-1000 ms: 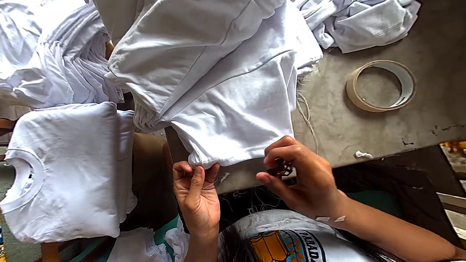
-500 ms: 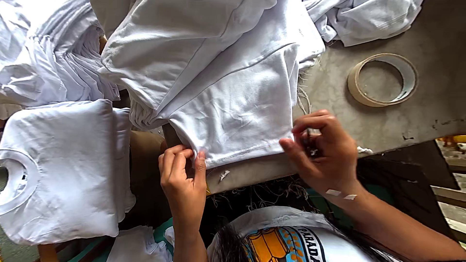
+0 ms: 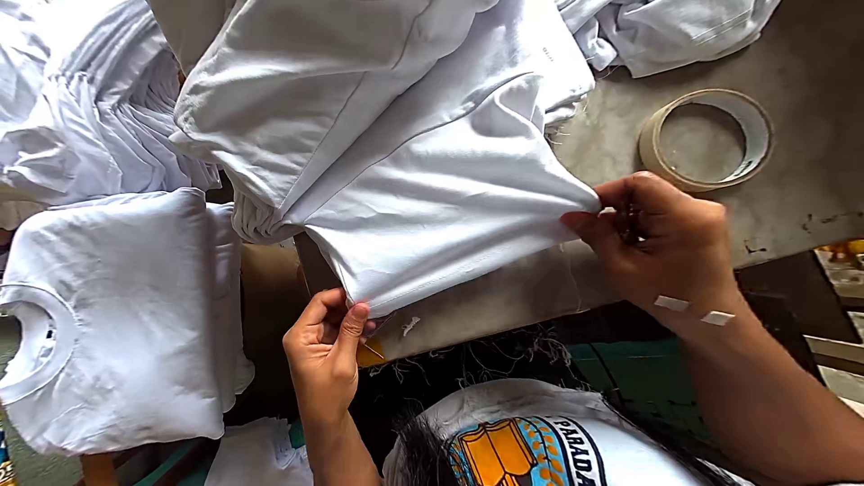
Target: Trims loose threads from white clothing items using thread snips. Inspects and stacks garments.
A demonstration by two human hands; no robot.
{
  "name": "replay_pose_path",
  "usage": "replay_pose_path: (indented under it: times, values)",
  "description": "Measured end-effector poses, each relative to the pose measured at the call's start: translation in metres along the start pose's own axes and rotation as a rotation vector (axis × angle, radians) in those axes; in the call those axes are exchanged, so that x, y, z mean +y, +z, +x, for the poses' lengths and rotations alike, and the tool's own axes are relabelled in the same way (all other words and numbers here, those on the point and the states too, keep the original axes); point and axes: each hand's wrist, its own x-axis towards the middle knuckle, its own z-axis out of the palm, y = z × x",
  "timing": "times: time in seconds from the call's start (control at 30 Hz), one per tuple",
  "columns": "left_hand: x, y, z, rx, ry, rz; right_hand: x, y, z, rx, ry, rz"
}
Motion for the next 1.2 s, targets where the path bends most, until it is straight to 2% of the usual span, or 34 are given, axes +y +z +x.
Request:
replay_pose_path:
  times: [0.17,0.27,0.37,0.43,0.53,0.63,0.77,0.93,1.1,1.2]
  values:
    - [0.002,0.004,0.0,-0.006,-0.028,0.046,-0.021,0.01,0.005,0.103,-0.078,-0.118]
    - [0.003,0.009,0.001,-0.041,-0.052,-0.02,-0.049,0.024,0.006,0.166,-0.253,0.029]
    - [0.005,0.015,0.001,-0.074,-0.072,-0.219,-0.071,0.033,0.005,0.197,-0.372,0.126]
    - [0.006,0.019,0.001,-0.089,-0.111,-0.322,-0.082,0.037,0.004,0.103,-0.33,0.121]
    - [0.003,0.026,0.003,-0.093,-0.183,-0.403,-0.084,0.056,0.011,-0.149,-0.161,0.111]
    - [0.002,0.032,0.004,-0.068,-0.214,-0.439,-0.08,0.068,0.017,-0.236,-0.141,0.226]
    - [0.0,0.027,0.003,-0.046,-0.216,-0.486,-0.078,0.072,0.015,-0.17,-0.217,0.381]
    - [-0.003,0.024,0.005,0.014,-0.099,-0.449,-0.068,0.068,0.018,-0.133,-0.309,0.55]
    - [-0.006,0.033,0.005,0.067,-0.016,-0.442,-0.073,0.068,0.021,-0.041,-0.376,0.557]
    - [-0.007,0.036,0.003,0.088,-0.002,-0.366,-0.08,0.074,0.018,-0.05,-0.377,0.515]
